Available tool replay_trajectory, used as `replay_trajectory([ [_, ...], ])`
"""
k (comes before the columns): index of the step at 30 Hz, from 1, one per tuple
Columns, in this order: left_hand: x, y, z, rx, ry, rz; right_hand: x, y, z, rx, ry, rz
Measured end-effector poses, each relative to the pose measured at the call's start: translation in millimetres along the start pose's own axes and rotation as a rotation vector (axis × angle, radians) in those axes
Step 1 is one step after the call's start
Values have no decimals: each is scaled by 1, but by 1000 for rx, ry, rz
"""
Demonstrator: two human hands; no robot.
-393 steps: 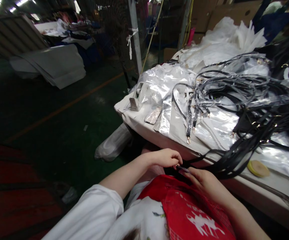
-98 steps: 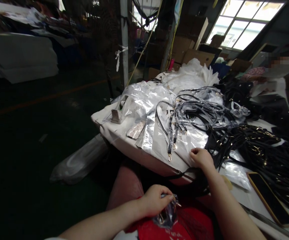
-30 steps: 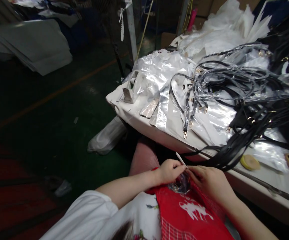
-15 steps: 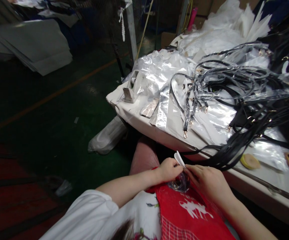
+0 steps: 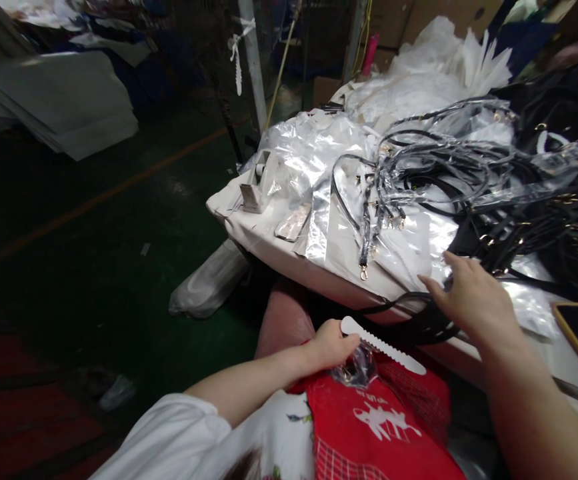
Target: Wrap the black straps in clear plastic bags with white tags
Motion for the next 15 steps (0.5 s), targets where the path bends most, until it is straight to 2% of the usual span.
replay_trajectory([
  [3, -2, 0, 4, -30, 23, -9, 38, 49, 60, -354, -190, 294],
  [5, -1, 1, 8, -56, 36, -7, 64, 88, 86, -493, -231, 476],
  [8, 1, 2, 15, -87, 51, 23, 78, 113, 91, -476, -212, 509],
  [11, 6, 1, 24, -130, 144, 65, 64, 111, 78, -372, -283, 463],
  [15, 10, -2, 37, -193, 237, 73, 46, 115, 79, -298, -399, 588],
])
Point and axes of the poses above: each hand's wrist, its own y-axis away from the middle knuckle, its own x-axis out of the palm, z = x × y, the point moved 8 cm from there along -y, towards the middle knuckle, and after that the axes turned 3 degrees about -y, right-handed, at the moved point
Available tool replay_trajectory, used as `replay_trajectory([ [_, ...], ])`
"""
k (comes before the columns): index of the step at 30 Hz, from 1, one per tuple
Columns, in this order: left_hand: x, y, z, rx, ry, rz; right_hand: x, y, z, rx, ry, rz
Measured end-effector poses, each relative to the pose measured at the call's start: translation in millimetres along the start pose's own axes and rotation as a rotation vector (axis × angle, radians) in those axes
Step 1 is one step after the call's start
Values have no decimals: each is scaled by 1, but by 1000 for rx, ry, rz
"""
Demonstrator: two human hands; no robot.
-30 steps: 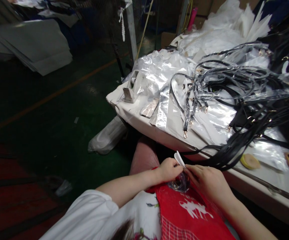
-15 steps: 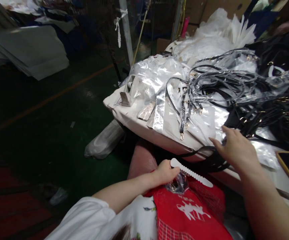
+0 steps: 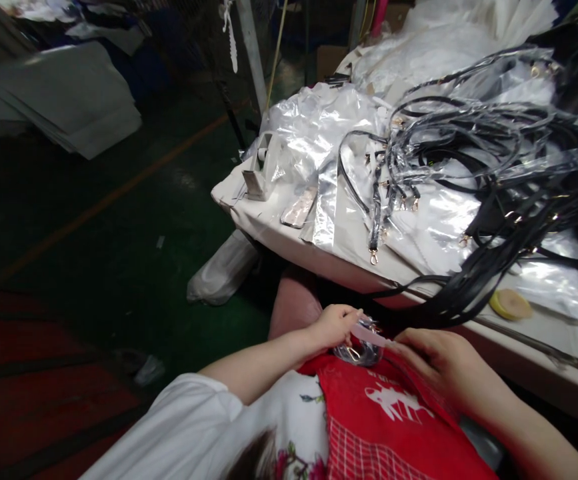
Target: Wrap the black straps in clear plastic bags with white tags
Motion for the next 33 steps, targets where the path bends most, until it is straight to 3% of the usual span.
replay_trajectory([
  [5, 0, 0, 2, 0, 2, 4, 19, -1, 16, 39, 136, 103],
  [14, 0, 5, -14, 124, -92, -30, 44, -36, 20, 57, 313, -32],
  [18, 0, 4, -8, 105, -78, -20, 33, -26, 11, 42, 175, 10],
  [22, 6, 6, -3, 55, 0, 55, 15, -11, -5, 155, 135, 28],
  [27, 10, 15, -22, 136, -12, 108, 23, -22, -11, 199, 26, 2],
  [30, 10, 23, -32, 180, -63, 123, 28, -31, -24, 213, -200, 13],
  [33, 11, 29, -39, 209, -104, 145, 25, -37, -45, 214, -569, -21],
])
Point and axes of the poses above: each hand's wrist, its own y-axis away from the middle knuckle, its own x-axis out of the palm, z = x × y, the point moved 8 cm from there along -y, towards the middle knuckle, and after that the axes turned 3 degrees about -y, right-handed, at the moved point
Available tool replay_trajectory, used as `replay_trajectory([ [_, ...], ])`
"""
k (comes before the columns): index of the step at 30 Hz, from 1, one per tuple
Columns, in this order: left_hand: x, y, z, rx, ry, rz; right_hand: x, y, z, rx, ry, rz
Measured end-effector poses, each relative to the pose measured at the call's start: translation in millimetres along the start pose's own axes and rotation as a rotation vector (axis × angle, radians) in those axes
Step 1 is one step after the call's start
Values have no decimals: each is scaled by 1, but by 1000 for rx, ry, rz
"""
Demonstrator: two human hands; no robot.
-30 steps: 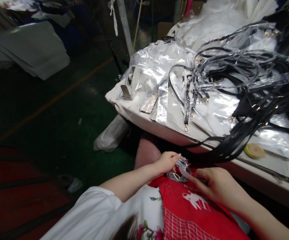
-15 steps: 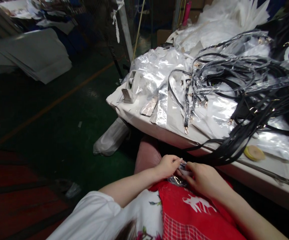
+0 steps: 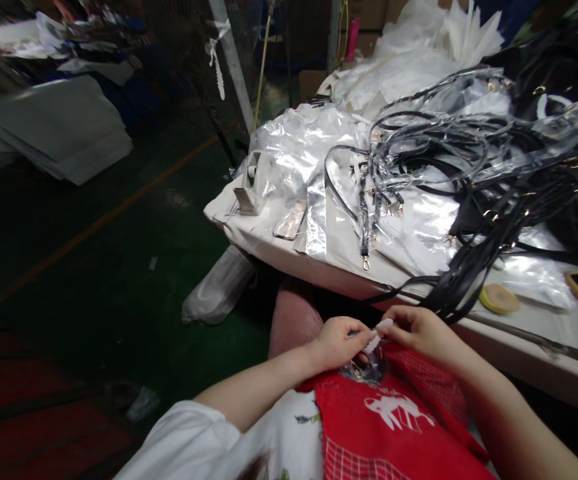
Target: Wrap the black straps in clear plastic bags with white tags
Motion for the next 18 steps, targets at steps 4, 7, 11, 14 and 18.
replay_trajectory([
  [4, -5, 5, -17, 140, -176, -83, 4, -16, -26, 67, -390, 33],
  [7, -4, 7, -30, 274, -262, -123, 22, -29, -44, 119, -466, 19],
  [11, -2, 7, -34, 348, -241, -112, 49, -35, -55, 189, -585, 38],
  [14, -2, 7, -35, 391, -207, -112, 59, -30, -54, 217, -652, 51],
  [18, -16, 10, -35, 393, -222, -266, 47, -22, -50, 178, -706, -95],
])
Point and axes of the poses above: each hand's wrist, its own y-axis away from the middle knuckle, its own x-axis out of the palm, z = x × y, the point moved 8 cm from there along -y, towards the middle knuckle, and after that the axes turned 3 degrees about -y, right-handed, at the moved point
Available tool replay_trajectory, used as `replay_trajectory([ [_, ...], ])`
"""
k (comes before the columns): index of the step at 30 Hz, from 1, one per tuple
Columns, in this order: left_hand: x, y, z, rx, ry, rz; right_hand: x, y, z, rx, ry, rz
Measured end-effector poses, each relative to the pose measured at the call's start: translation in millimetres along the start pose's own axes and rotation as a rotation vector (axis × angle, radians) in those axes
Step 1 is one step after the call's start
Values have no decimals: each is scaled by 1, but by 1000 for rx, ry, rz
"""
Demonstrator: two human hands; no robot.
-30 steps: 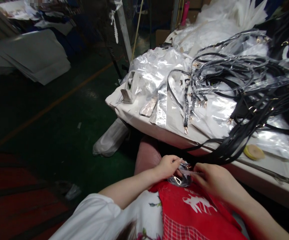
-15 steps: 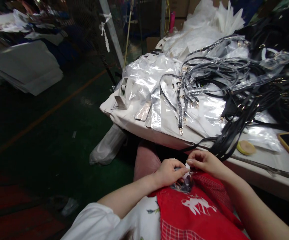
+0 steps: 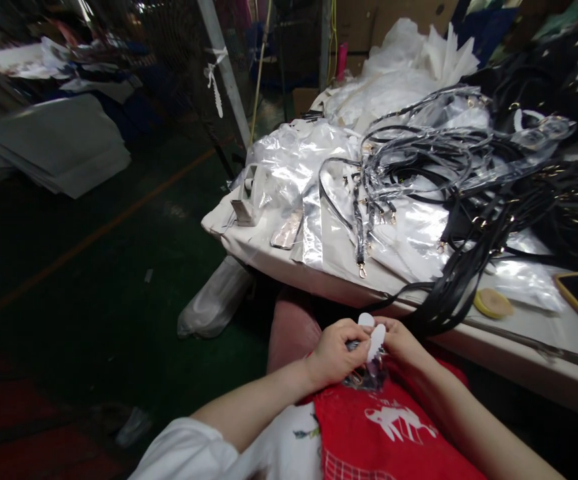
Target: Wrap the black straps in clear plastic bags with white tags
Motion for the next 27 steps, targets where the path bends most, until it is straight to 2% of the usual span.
replay_trajectory([
  [3, -8, -2, 4, -62, -79, -75, -7, 7, 12, -74, -2, -78],
  [8, -7, -8, 10, -137, -82, -109, -10, 18, 23, -116, 60, -129],
  [17, -3, -12, 20, -238, -79, -43, -13, 30, 45, -306, 296, -234],
  [19, -4, -15, 20, -237, -99, -52, -10, 35, 54, -400, 417, -258],
  [23, -4, -21, 23, -245, -112, -65, 7, 53, 78, -720, 859, -314],
  [27, 0, -27, 25, -272, -155, -81, 20, 66, 84, -965, 1211, -389],
])
Point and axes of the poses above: each hand's wrist, its own y-axis away from the middle knuckle, its own x-axis out of the palm, z = x × y, the point moved 8 cm from there along -y, towards the middle knuckle, and after that the axes turned 3 degrees about -y, right-handed, at the moved point
